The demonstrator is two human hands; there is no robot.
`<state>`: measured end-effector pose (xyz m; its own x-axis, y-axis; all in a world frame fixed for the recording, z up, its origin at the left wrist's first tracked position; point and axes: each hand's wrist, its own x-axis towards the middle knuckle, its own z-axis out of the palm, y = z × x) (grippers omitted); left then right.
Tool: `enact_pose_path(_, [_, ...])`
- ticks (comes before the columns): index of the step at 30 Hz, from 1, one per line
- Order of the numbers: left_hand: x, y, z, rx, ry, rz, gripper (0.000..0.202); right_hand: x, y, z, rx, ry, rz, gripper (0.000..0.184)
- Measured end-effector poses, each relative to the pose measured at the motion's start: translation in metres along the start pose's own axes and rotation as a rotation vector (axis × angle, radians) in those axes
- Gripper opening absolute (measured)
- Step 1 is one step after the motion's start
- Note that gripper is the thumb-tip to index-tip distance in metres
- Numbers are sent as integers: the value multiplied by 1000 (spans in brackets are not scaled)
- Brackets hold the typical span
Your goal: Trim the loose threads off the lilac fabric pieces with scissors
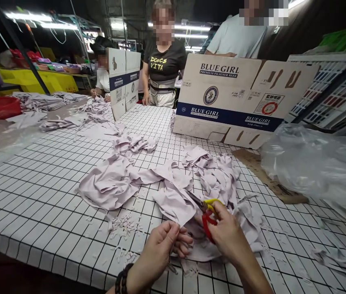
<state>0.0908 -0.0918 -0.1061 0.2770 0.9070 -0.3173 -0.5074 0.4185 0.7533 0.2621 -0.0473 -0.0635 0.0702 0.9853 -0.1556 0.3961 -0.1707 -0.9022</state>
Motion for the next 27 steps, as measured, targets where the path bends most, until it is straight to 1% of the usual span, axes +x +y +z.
enact_pose_path(2, [-2, 3, 2, 47, -17, 50, 49, -10, -1, 6, 136, -207, -12, 36])
enact_pose_path(3, [-3, 4, 2, 75, -27, 73, 48, -13, -1, 10, 220, -290, -19, 40])
enact_pose_path(4, [-4, 5, 2, 108, -32, 95, 47, -15, 1, 16, 287, -343, -25, 41])
enact_pose_path(5, [-5, 6, 2, 143, -32, 114, 46, -15, 2, 21, 329, -369, -30, 40])
enact_pose_path(7, [-6, 7, -1, 245, -10, 160, 43, -12, 7, 30, 362, -351, -45, 32])
enact_pose_path(9, [-8, 11, -6, 399, 42, 248, 39, -8, 9, 36, 394, -304, -88, 28])
enact_pose_path(11, [-10, 16, -10, 553, 107, 371, 36, -5, 10, 40, 420, -257, -130, 29])
enact_pose_path(13, [-10, 19, -13, 627, 141, 457, 35, -4, 9, 43, 411, -239, -137, 30])
enact_pose_path(15, [-8, 21, -13, 613, 99, 465, 37, -5, 9, 45, 379, -246, -113, 33])
enact_pose_path(17, [-5, 19, -12, 531, 17, 420, 36, -7, 10, 44, 355, -277, -91, 36])
enact_pose_path(19, [-1, 17, -12, 445, -28, 382, 34, -9, 9, 35, 298, -293, -83, 39])
enact_pose_path(21, [2, 16, -13, 422, -11, 392, 33, -15, 6, 21, 139, -257, -110, 38])
enact_pose_path(23, [3, 16, -14, 485, 20, 435, 32, -22, 0, 5, -107, -213, -162, 34])
enact_pose_path(25, [3, 18, -14, 565, 22, 472, 30, -29, -6, -6, -333, -224, -209, 31])
enact_pose_path(27, [3, 20, -14, 619, 10, 495, 30, -35, -11, -11, -480, -256, -214, 31])
